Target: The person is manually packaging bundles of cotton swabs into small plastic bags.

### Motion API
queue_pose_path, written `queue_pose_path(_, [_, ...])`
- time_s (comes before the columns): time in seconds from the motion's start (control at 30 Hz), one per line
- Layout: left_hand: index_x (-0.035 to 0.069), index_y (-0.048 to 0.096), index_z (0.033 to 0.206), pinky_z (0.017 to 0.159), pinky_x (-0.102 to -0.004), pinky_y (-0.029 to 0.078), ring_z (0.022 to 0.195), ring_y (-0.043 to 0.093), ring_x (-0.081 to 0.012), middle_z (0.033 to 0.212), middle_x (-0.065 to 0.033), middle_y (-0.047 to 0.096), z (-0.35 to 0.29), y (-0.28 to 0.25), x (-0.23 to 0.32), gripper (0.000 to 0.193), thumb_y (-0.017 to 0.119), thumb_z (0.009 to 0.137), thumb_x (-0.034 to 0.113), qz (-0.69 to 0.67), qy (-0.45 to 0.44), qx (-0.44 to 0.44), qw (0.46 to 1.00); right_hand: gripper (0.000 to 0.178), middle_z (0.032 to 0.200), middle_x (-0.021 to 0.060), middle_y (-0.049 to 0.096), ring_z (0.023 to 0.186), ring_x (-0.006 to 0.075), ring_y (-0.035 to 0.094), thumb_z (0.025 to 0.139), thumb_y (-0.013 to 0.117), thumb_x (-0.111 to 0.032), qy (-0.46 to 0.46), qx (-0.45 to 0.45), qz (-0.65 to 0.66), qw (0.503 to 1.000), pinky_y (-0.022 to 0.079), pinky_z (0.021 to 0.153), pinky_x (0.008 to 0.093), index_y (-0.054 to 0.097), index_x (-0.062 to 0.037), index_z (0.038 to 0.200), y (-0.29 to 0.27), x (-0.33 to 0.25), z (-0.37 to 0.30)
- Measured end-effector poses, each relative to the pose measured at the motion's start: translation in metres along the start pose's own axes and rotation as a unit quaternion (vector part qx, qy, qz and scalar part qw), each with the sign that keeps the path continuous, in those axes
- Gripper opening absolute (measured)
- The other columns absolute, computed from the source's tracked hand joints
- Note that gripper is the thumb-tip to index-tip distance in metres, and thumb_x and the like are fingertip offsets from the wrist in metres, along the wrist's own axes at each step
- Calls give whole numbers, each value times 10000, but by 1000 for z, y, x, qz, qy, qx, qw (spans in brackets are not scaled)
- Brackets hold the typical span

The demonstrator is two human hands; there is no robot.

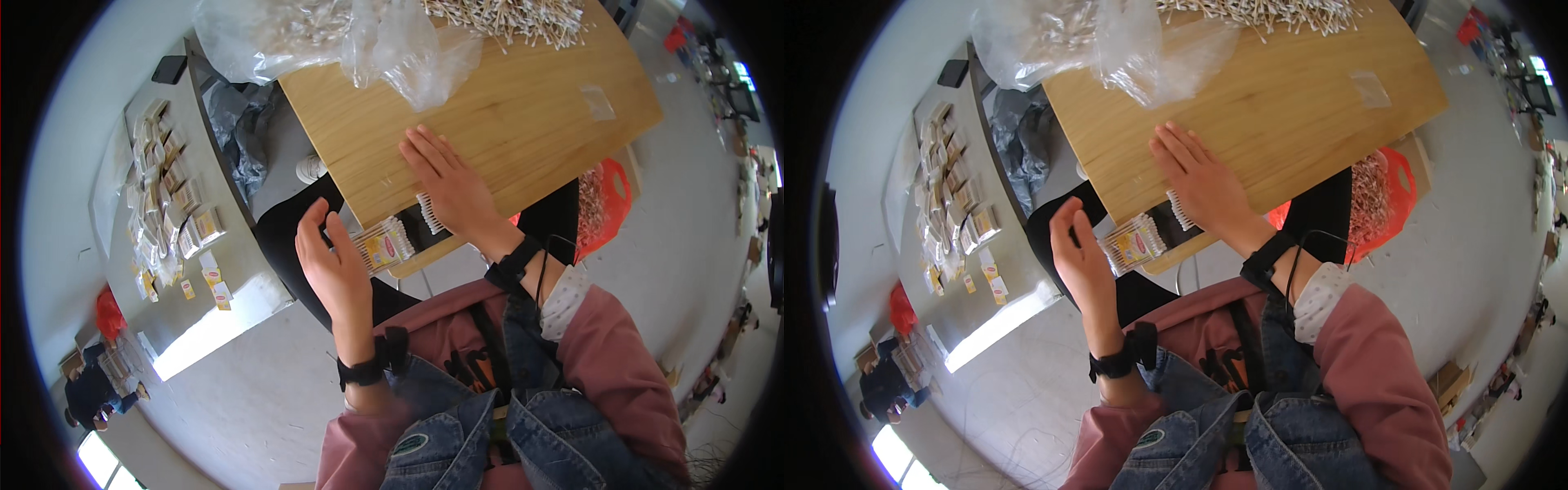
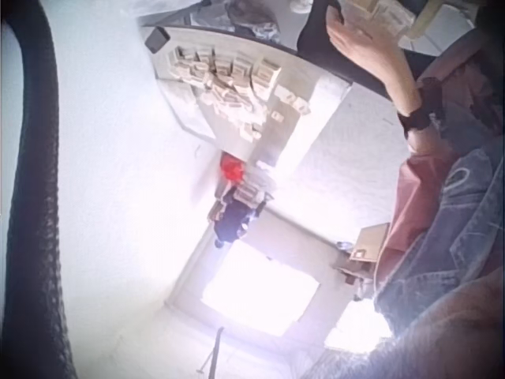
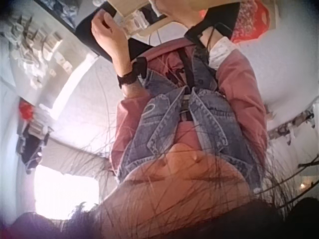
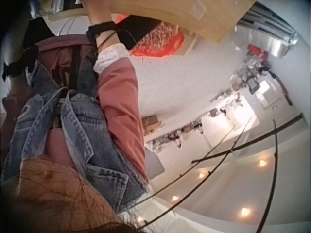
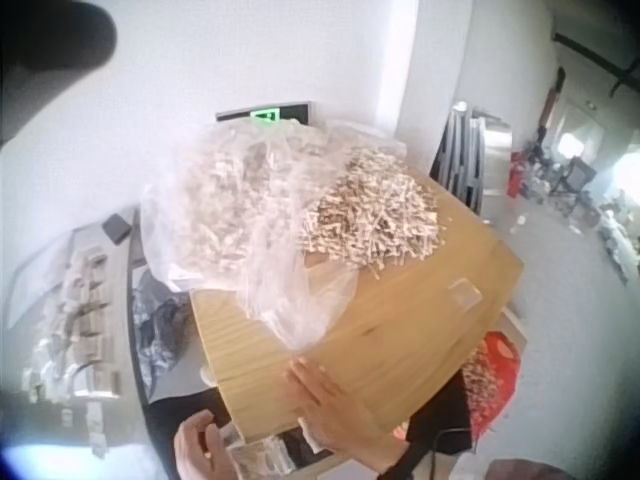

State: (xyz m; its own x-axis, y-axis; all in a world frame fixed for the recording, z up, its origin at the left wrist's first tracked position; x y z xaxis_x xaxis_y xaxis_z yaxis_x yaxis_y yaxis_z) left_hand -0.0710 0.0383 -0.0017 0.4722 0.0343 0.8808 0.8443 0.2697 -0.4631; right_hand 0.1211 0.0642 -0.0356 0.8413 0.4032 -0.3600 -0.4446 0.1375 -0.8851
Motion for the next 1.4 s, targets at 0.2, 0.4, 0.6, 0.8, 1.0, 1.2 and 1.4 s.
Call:
queue_pose_path(0.2, [37, 621, 707, 517, -435, 459, 587, 606, -348, 657, -157, 615, -11, 14, -33, 398, 534, 1006, 285, 246, -16, -6, 969, 510, 1501, 170, 425, 1424, 304, 371, 904, 488, -38, -6, -11, 3, 1000, 327, 1170, 440, 451, 28, 1409, 2, -14, 2])
queue_pose_path(0.4, [4, 656, 761, 522, -434, 460, 581, 608, -380, 657, -196, 624, -11, 24, -52, 414, 537, 1012, 311, 168, -88, -38, 981, 576, 1515, 158, 413, 1413, 331, 383, 873, 479, 23, 14, -5, 27, 1000, 348, 1146, 455, 424, -5, 1446, 8, -21, 0])
queue_pose_path(0.6, [-81, 655, 882, 583, -329, 435, 624, 497, -122, 669, -113, 616, -13, 28, -60, 443, 521, 1041, 310, 28, -153, -66, 986, 574, 1520, 153, 410, 1418, 325, 381, 880, 480, 10, 8, -17, 27, 999, 347, 1146, 456, 419, -8, 1451, 11, -27, 0])
queue_pose_path(0.8, [-61, 660, 865, 569, -384, 451, 557, 529, -243, 661, -194, 605, -14, 30, -64, 445, 505, 1041, 317, 2, -150, -58, 987, 522, 1496, 170, 431, 1422, 306, 378, 884, 505, -35, -10, -31, 21, 999, 345, 1154, 448, 456, 47, 1398, 14, -38, 2])
queue_pose_path(1.0, [-61, 657, 858, 550, -383, 447, 536, 521, -253, 643, -201, 587, -12, 29, -56, 410, 514, 1037, 280, 16, -131, -54, 990, 533, 1506, 159, 420, 1430, 298, 364, 886, 503, -39, 4, -39, 35, 999, 328, 1166, 444, 445, 43, 1410, 16, -42, 2])
queue_pose_path(1.2, [-43, 666, 856, 542, -407, 459, 575, 582, -370, 681, -229, 607, -11, 26, -46, 378, 518, 1029, 258, 77, -109, -40, 990, 539, 1504, 157, 422, 1427, 305, 368, 886, 493, -31, 5, -28, 69, 997, 335, 1160, 443, 434, 26, 1419, 19, -48, 4])
queue_pose_path(1.4, [-10, 684, 861, 548, -417, 478, 609, 622, -375, 700, -220, 629, -11, 25, -44, 348, 529, 1018, 259, 124, -78, -32, 989, 556, 1488, 163, 437, 1412, 325, 382, 878, 538, -45, 24, -17, 178, 984, 365, 1136, 433, 437, -2, 1423, 21, -59, 4])
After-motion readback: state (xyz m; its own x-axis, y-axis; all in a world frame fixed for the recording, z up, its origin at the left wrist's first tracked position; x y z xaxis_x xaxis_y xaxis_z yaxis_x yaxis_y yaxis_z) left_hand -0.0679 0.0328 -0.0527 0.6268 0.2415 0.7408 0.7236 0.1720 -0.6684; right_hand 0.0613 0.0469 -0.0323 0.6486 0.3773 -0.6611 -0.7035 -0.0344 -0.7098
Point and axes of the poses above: each hand's wrist, its own z-axis towards the middle knuckle, its own y-axis out of the palm, x = y × z, the point moved 5 cm from there along z, towards the middle knuckle
